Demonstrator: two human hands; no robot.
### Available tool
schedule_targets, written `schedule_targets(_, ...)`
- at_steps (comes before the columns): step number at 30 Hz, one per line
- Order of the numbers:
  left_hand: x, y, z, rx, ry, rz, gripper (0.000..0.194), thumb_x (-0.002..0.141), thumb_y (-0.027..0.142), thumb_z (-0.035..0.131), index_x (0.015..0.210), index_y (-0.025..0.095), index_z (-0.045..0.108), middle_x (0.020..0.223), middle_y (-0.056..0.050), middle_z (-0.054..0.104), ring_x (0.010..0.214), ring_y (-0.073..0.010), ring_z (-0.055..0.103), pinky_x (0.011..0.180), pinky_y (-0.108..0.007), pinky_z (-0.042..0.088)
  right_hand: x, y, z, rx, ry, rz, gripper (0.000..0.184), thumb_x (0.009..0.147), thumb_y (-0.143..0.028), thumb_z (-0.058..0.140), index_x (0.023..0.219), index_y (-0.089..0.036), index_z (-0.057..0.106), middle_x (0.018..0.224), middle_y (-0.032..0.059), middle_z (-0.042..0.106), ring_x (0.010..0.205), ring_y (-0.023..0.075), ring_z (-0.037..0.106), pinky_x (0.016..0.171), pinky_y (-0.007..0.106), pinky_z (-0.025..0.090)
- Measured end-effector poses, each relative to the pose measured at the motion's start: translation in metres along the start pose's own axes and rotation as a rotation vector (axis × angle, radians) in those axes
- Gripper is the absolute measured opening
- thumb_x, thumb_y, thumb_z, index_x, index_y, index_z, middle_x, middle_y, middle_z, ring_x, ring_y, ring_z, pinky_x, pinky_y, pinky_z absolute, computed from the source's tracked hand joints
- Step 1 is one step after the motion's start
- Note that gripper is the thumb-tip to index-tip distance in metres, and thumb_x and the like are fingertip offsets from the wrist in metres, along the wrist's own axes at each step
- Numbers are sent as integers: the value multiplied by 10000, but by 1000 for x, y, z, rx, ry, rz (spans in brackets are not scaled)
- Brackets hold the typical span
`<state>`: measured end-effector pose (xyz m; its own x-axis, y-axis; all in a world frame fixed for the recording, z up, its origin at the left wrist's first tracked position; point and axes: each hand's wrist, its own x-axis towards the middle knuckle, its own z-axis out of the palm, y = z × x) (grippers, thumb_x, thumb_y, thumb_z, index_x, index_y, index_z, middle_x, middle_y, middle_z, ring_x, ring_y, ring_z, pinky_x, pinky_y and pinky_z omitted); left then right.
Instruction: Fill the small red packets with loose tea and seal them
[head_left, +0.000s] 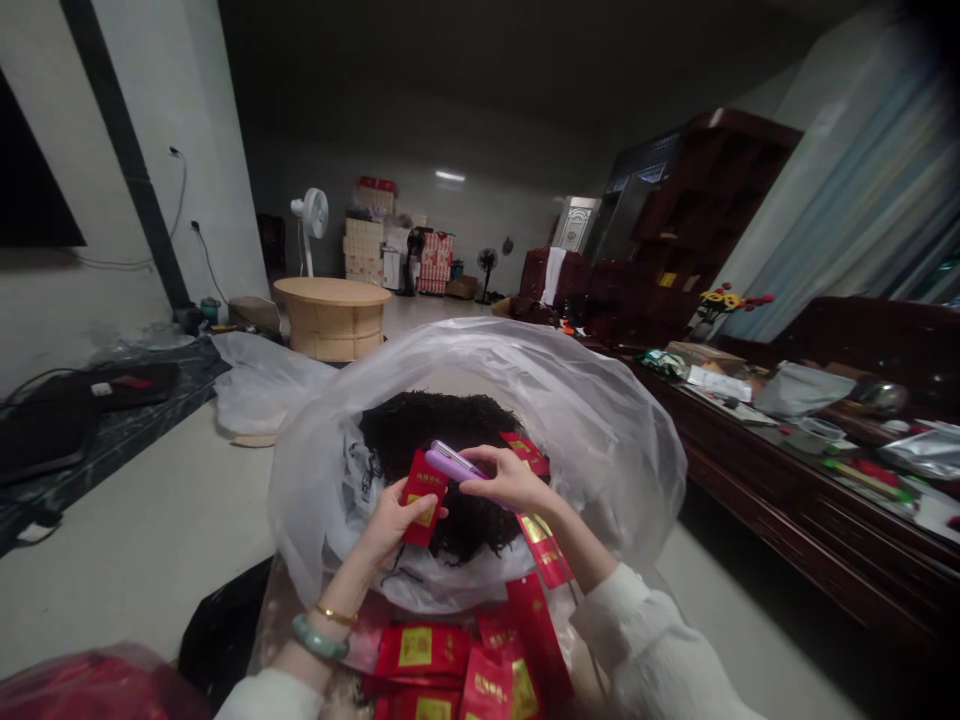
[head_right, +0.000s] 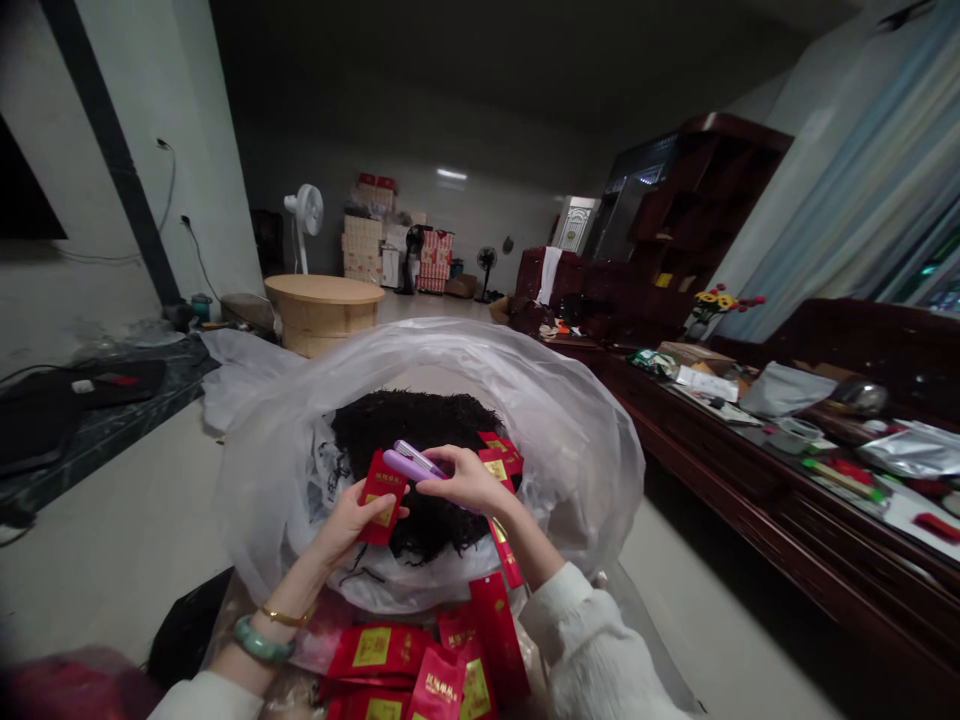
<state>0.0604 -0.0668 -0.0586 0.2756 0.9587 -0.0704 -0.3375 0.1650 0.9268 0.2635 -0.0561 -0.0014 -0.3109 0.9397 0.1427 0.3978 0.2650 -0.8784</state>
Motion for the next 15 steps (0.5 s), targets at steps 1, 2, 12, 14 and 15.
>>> schedule_targets(1,0,0,1,8,-5,-1,607,493,455,851,945,122,622,929,-110,740,677,-224,716,641,-299,538,1,-1,1,-8,-4,1,503,629,-359,768,1079,-157,671,1022,68,690,913,226,625,816,328,480)
schedule_targets(2,-1,0,1,18,-7,-1,608,496,461,848,947,123,621,932,-111,741,675,-224,716,639,-302,541,2,-2,2,-13,-10,2,493,630,-357,767,1071,-156,675,1010,66,692,898,222,625,802,321,481)
schedule_targets(12,-1,-4,-2,94,-88,-35,599,490,393,861,961,137,592,859,-70,736,644,-202,708,581,-263,524,8,2,3,49,-67,41,433,638,-344,737,1019,-141,695,908,47,706,803,194,616,688,274,464)
schedule_targets(14,-2,-5,-3,96,-126,-38,613,493,364,863,986,138,577,844,-65,729,644,-197,703,565,-252,516,7,0,3,49,-57,64,427,644,-346,726,1015,-137,696,875,41,702,758,178,608,647,257,450)
schedule_targets(15,-3,-4,-3,95,-144,-40,614,502,357,860,997,137,571,848,-68,725,644,-194,700,559,-251,514,6,-2,2,52,-52,75,423,647,-347,721,1012,-135,697,855,36,700,735,170,603,632,252,443)
